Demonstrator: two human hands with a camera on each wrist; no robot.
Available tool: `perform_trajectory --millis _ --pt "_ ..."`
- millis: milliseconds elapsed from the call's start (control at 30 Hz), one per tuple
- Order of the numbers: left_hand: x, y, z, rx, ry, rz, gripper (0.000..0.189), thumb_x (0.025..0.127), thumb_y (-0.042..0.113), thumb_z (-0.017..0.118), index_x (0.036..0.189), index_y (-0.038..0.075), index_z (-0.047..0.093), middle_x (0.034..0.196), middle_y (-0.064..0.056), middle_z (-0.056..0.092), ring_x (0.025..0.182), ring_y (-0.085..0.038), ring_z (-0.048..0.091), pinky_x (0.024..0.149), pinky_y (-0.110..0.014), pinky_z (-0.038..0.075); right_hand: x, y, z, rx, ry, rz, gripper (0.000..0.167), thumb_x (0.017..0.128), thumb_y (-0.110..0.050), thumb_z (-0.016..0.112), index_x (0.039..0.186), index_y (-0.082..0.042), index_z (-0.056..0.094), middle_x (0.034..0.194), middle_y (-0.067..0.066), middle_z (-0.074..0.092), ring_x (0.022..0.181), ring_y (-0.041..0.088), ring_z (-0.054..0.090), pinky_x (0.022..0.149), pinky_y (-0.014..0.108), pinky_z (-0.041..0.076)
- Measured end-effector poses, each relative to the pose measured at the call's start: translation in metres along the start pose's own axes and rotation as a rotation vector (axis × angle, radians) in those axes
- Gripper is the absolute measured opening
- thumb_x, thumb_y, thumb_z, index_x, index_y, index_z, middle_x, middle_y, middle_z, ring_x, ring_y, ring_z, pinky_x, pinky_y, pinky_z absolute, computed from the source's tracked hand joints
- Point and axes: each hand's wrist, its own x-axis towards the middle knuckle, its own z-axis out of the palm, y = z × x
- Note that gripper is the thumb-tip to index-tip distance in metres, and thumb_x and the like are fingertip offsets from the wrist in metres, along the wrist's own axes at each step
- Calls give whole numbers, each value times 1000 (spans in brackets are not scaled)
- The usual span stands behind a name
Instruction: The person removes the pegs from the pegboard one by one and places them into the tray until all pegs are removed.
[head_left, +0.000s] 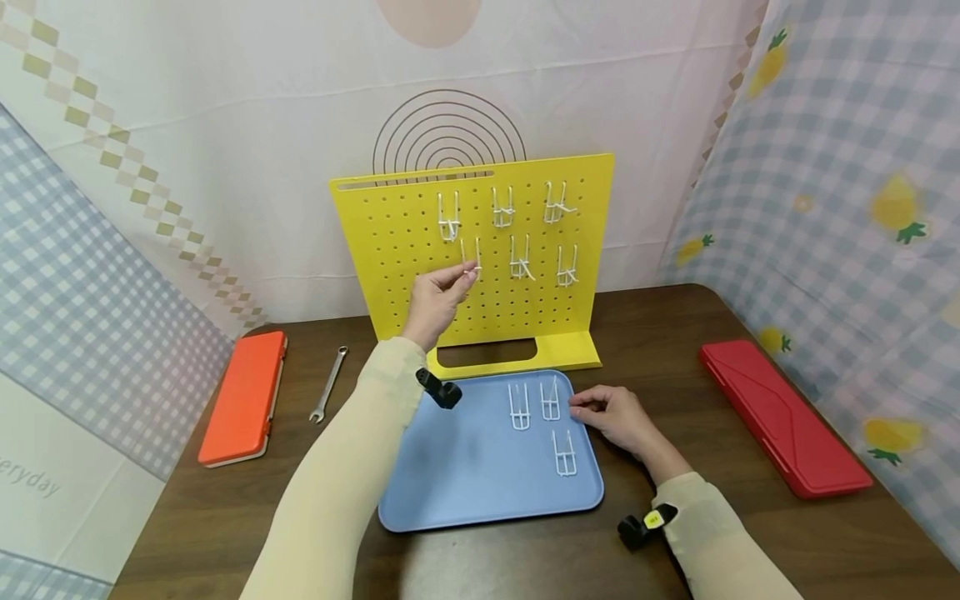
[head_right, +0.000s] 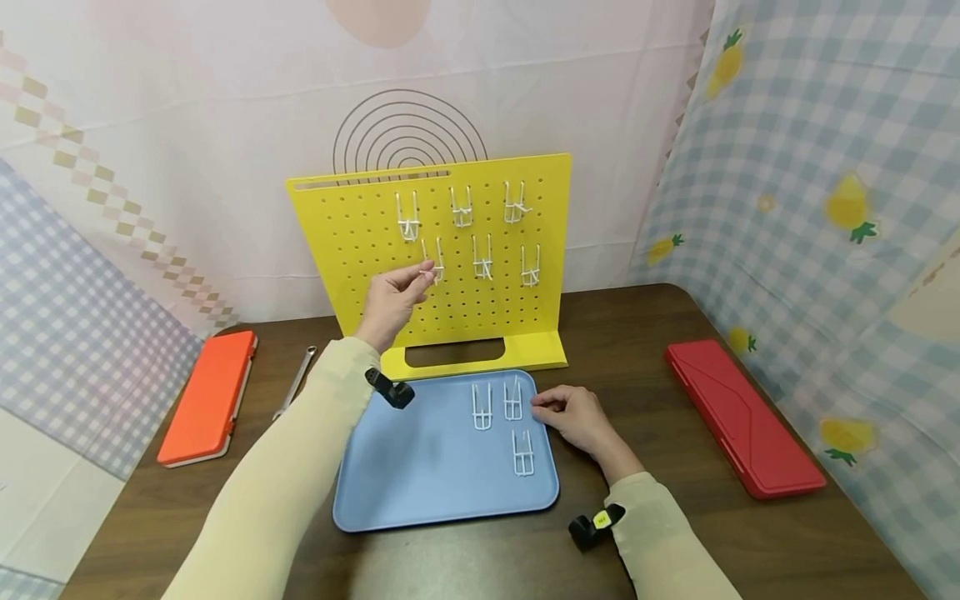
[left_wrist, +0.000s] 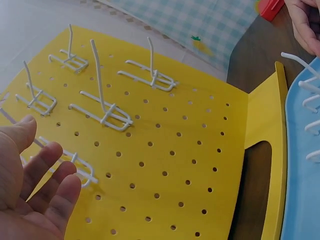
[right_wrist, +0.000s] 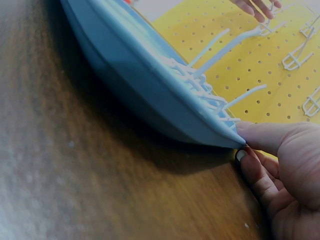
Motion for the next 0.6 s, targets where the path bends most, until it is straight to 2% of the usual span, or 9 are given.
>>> perform_trajectory --millis 133,267,433,600 --pt "-5 4 -5 61 -3 48 33 92 30 65 122 16 68 118 2 68 111 -15 62 93 -33 50 0 0 1 -3 5 -12 21 86 -24 75 104 -14 74 100 1 70 87 17 60 76 33 50" --pt "-17 6 -12 141 1 107 34 92 35 65 122 18 68 118 5 67 109 -7 61 91 -27 49 1 0 3 -9 4 -21 21 86 -23 74 105 -14 74 99 1 70 87 16 60 76 33 50" --pt "-43 2 -20 135 1 142 33 91 34 65 120 19 69 118 4 67 109 -10 62 92 -28 49 2 1 3 -16 2 -39 21 85 -24 75 104 -14 75 99 1 70 87 16 61 76 33 50" --pt "-74 -8 -19 142 18 160 30 92 28 65 118 14 70 115 2 69 106 -12 65 87 -28 52 3 5 1 -31 8 -42 21 85 -25 75 104 -15 75 99 0 70 87 15 61 76 33 50"
